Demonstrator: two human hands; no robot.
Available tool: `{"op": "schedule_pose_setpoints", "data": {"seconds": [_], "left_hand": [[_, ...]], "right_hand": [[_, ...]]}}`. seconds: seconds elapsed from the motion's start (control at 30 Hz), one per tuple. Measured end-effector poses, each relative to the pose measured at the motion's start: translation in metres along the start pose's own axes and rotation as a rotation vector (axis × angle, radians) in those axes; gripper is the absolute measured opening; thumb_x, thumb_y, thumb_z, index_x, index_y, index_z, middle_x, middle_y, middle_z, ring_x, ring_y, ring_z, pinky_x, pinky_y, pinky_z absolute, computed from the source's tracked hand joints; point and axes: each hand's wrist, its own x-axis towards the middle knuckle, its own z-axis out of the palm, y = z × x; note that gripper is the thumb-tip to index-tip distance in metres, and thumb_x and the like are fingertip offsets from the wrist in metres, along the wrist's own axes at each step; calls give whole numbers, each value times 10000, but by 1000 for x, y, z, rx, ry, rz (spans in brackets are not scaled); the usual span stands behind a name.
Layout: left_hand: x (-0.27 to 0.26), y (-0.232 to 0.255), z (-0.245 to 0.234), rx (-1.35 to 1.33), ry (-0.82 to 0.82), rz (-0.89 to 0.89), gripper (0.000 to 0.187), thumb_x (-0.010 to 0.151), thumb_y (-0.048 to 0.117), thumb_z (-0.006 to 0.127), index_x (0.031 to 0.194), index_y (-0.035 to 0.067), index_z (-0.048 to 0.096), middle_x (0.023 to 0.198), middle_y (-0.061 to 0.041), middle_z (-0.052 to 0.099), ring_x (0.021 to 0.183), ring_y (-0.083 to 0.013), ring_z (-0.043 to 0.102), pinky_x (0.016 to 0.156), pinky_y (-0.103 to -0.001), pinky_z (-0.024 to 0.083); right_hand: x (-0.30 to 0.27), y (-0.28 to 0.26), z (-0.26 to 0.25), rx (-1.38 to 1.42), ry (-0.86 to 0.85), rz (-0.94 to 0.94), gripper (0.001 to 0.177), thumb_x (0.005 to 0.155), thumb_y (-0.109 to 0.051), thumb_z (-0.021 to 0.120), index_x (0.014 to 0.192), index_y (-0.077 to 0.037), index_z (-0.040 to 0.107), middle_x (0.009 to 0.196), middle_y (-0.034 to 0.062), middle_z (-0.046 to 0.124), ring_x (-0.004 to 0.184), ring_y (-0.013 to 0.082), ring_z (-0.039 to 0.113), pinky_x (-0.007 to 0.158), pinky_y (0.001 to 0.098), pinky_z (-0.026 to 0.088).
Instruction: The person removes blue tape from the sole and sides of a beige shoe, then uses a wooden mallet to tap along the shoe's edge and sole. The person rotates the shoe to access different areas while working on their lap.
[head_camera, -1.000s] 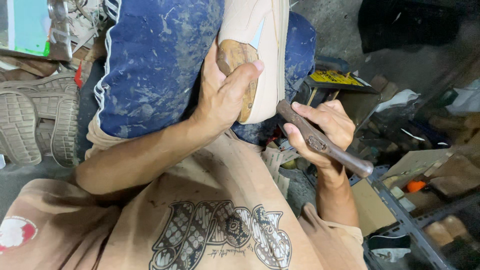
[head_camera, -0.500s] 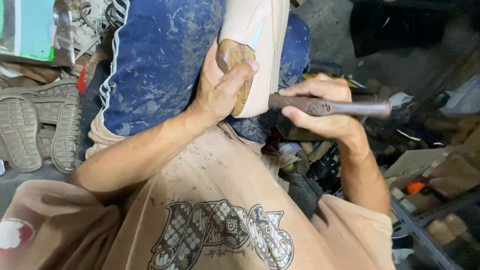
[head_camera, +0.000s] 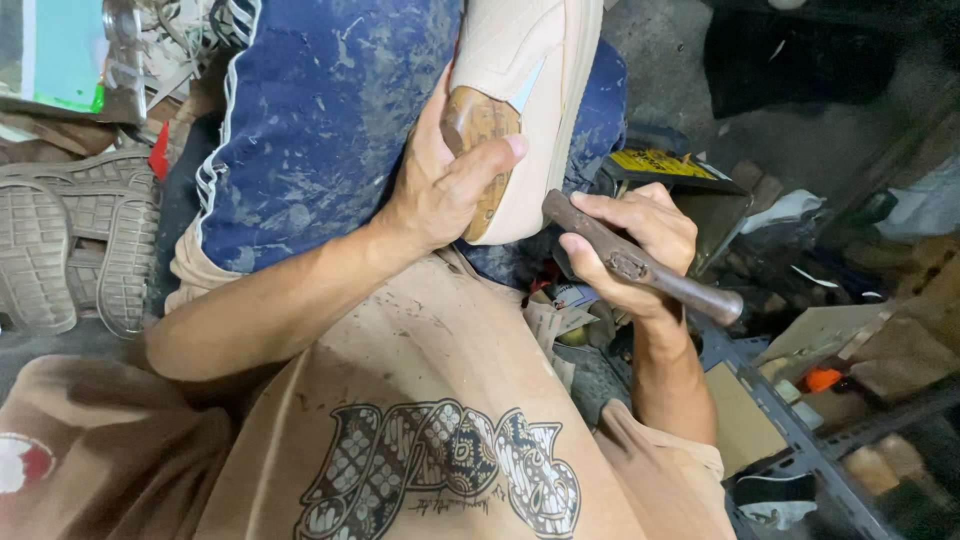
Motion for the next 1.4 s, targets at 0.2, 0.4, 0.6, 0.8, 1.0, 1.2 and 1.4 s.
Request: {"op": "schedule_pose_setpoints", "data": {"seconds": [0.2,0.4,0.6,0.8,1.0,1.2,1.4], "left_hand": [[4,-1,0,105,41,-114,579,844,310,664,1332,27,531,1332,-131,657,1258,-271,619,1093,-395,467],[3,-2,-6,61,-50,39,746,950,258,637,1565,38,277,1641,-174,377,1562,-302,353,1338,-426,254],[1,-3,-7,18,-71,47,736,976,260,648,1580,69,273,1650,-150,386,1571,-286,369,1347,-426,278],[-2,5,-5,110,-22,-103,685,892,325,656,1465,42,410,1467,-154,571,1392,-279,533,1203,-404,393],[0,5,-6,139,-30,-74,741,903,345,649,1498,6,366,1553,-202,474,1477,-319,439,1256,-427,308],[0,7,-4,132,-18,-92,735,897,314,650,1499,7,362,1542,-198,486,1465,-312,455,1249,-413,320],[2,-4,-10,-40,9,-50,615,865,217,786,1388,27,525,1247,-159,621,1198,-193,547,1079,-466,459]], "right_hand": [[39,16,-15,129,-260,83,150,868,-141,806,933,-22,741,987,118,780,835,202,754,804,306,540],[26,15,-11,229,-192,119,250,857,-191,790,1011,3,758,901,131,767,732,179,696,753,281,495],[8,2,3,20,21,31,284,894,-203,776,1060,23,734,1010,165,771,783,246,714,836,363,466],[22,6,-2,144,-89,165,222,855,-129,792,1026,8,755,956,148,771,735,181,673,728,282,521],[33,17,-10,152,-163,151,229,840,-155,807,1018,-15,773,946,113,777,762,172,696,780,284,471],[12,12,14,64,132,83,264,877,-163,792,1054,24,733,1026,150,763,764,234,702,832,344,477],[23,18,17,46,206,10,345,816,-239,885,1059,-4,819,607,89,621,568,234,544,668,347,489]]}}
